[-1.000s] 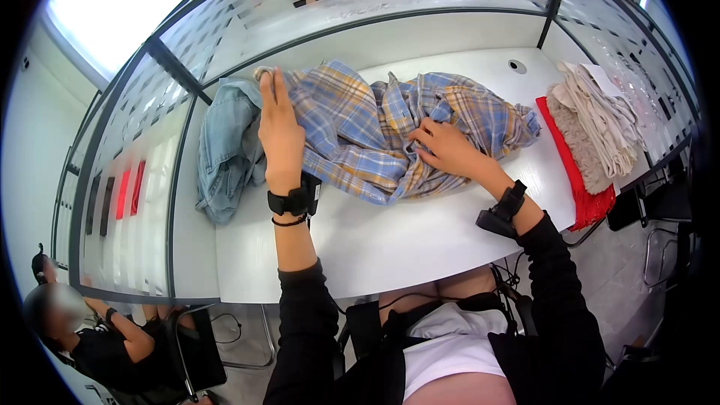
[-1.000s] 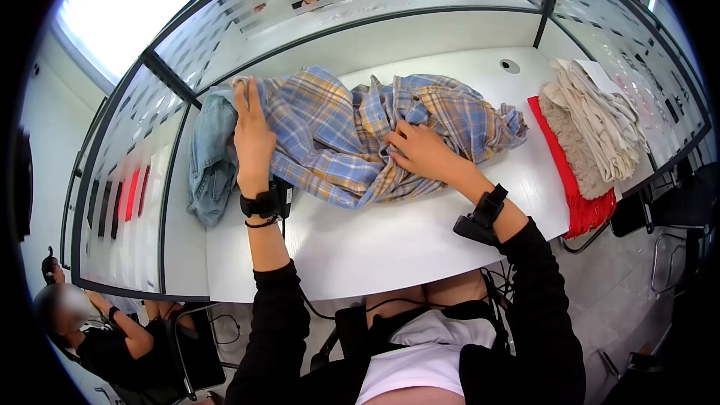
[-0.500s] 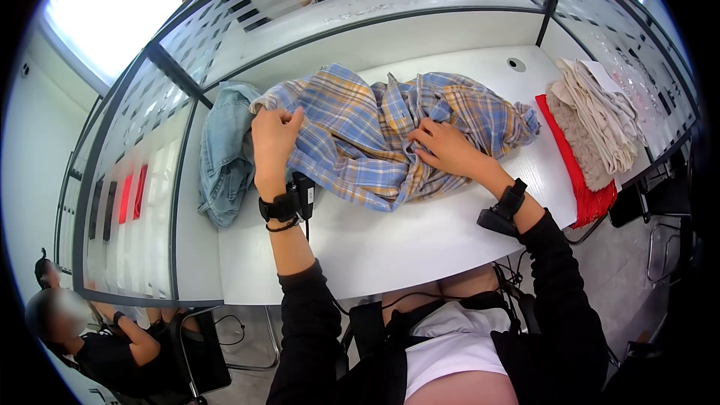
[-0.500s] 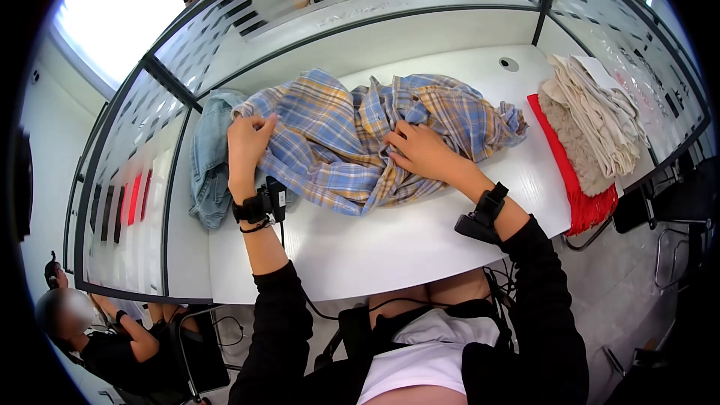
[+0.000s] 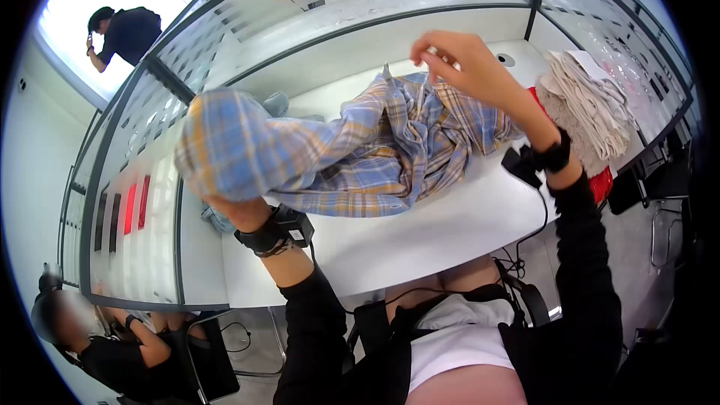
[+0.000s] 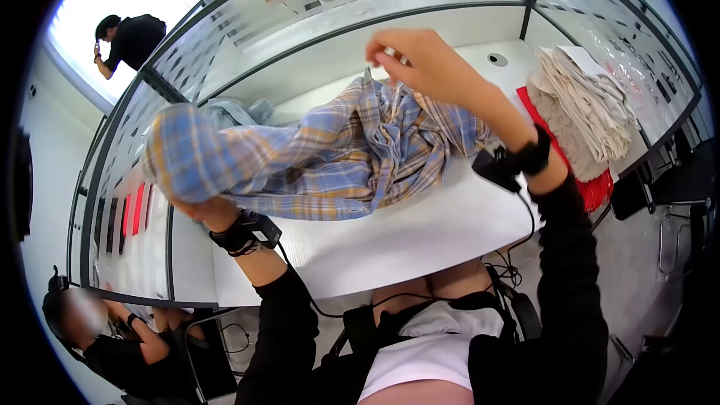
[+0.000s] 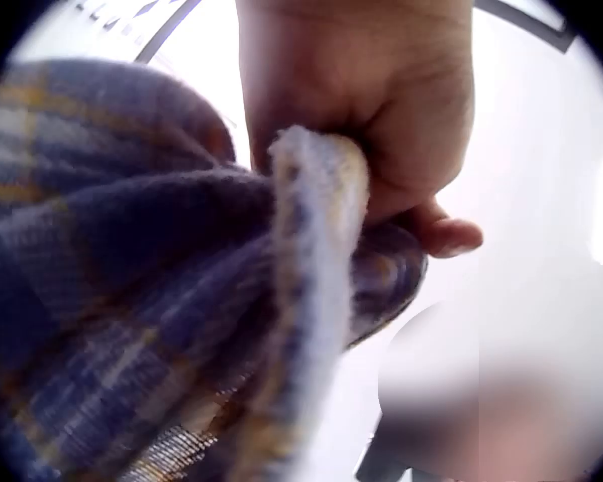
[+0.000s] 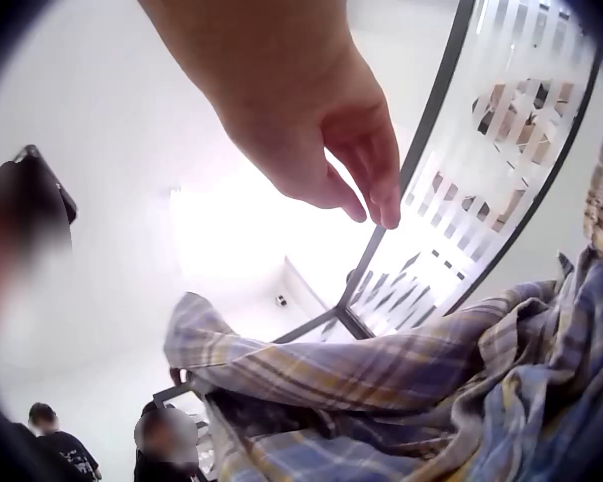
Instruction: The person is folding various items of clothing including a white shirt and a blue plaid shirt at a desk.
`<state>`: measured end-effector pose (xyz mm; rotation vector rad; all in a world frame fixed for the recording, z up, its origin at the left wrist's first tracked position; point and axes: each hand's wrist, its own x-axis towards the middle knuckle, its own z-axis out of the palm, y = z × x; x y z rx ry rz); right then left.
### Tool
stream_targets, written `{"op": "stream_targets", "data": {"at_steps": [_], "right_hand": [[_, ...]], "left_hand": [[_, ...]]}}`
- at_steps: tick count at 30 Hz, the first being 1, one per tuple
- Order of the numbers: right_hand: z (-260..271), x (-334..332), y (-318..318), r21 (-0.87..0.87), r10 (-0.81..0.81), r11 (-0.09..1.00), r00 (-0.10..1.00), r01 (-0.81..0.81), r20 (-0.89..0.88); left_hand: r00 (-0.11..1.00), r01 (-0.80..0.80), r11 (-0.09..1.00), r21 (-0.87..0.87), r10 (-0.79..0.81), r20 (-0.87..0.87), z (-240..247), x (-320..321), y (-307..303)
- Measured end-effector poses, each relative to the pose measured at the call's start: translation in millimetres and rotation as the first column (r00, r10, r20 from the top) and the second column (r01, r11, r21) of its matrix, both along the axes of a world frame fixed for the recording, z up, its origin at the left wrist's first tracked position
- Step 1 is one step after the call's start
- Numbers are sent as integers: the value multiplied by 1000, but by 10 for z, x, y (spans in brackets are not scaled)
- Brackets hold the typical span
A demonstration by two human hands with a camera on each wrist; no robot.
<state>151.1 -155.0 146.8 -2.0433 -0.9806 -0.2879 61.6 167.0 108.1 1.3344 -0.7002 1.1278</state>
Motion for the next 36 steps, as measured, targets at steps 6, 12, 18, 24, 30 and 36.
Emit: {"op": "stream_targets", "data": {"at_steps": [6,12,18,24,30,36], "right_hand": [[-81,535,527,-258,429,881,899,-396,85],[-558,765,1314,-358,671,663,734,-658,-106],[-1035,716,1353,-380,499,260,460,-888,-734],[-610,999,712,-582,490,652,856,-486,-166],[355,1177,-183,-75,-150,981,939,181,310],[692,683,-441,264,-274,928,962,264,1]], "left_hand": [[996,-28,994,-106,37,80,-17,-109,-58],[997,-61,998,-15,62,54,-35,-200,-121],[973,-166,917,361,211,-88,186,-381,-35],[822,-441,795,416,544,-167,382,-90,70],[638,-593,637,492,745,-196,233,113,217],[731,-557,685,469,673,-114,180,267,12]]}}
